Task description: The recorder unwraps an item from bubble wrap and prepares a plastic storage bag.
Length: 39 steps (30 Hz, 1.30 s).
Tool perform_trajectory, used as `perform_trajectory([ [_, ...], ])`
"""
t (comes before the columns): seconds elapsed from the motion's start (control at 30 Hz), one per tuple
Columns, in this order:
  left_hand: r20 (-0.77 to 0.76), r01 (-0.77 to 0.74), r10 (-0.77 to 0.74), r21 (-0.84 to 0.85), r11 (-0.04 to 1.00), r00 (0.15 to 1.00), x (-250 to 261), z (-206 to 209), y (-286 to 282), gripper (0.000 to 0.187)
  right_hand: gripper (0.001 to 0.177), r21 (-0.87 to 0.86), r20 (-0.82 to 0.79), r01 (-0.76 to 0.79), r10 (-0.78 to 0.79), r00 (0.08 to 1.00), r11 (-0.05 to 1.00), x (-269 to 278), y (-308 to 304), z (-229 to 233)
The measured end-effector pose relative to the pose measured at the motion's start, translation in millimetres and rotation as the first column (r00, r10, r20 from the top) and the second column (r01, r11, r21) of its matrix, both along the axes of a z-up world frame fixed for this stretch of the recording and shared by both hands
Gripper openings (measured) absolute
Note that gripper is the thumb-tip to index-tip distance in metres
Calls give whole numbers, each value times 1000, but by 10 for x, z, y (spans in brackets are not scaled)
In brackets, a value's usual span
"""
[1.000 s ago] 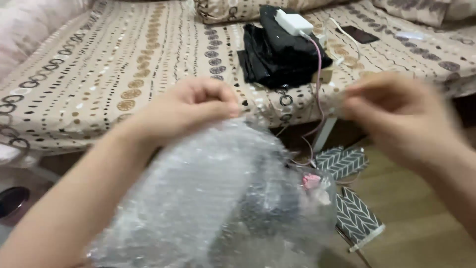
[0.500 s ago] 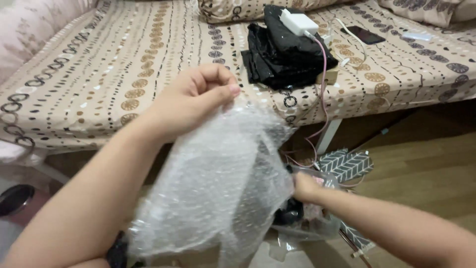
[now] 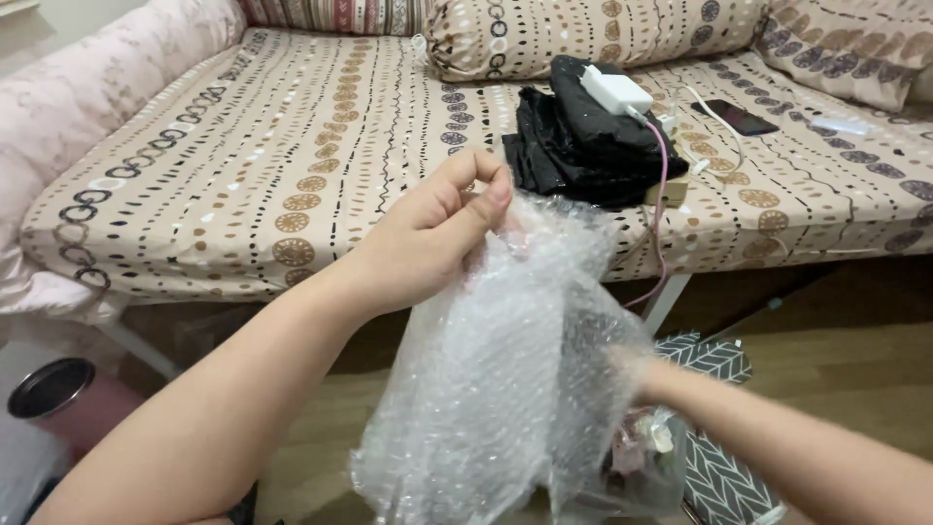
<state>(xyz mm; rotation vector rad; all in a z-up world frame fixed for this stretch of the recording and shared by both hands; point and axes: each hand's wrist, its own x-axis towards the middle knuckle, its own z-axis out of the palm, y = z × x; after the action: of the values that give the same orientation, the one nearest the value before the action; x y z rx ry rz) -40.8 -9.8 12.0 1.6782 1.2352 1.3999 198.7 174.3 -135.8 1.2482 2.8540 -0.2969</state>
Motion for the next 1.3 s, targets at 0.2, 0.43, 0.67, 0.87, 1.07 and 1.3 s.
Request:
perform_trajectory([
  [0.2,13,58,-59,37,998,998,54,24,23,20,50,171,-4,91,-91,996,981,80,241,1032],
  [0.43,36,45,-54,216,975,998,153,-15,155,32,76,-667,-711,-744,-270,649,-33,409,-137,1387],
  [0.67,-99,-30,53,226,974,994,81,46,182,33,30,-691,-507,-265,-189,841,673,756,13,1344],
  [0.87,-509,-102,78,-18,995,857,69,217,7,108,35,-703,-569,-275,-287,771,656,876,281,1583],
  [1.07,-670,-83,-109,-247,965,734,-71,326,-104,76,44,-736,-677,-524,-451,581,429,1045,567,1478],
  [1.3,-717,-260,-215,-489,832,663,-336,430,-314,63,41,-545,-485,-675,-471,737,-497,1095,1285,1516],
])
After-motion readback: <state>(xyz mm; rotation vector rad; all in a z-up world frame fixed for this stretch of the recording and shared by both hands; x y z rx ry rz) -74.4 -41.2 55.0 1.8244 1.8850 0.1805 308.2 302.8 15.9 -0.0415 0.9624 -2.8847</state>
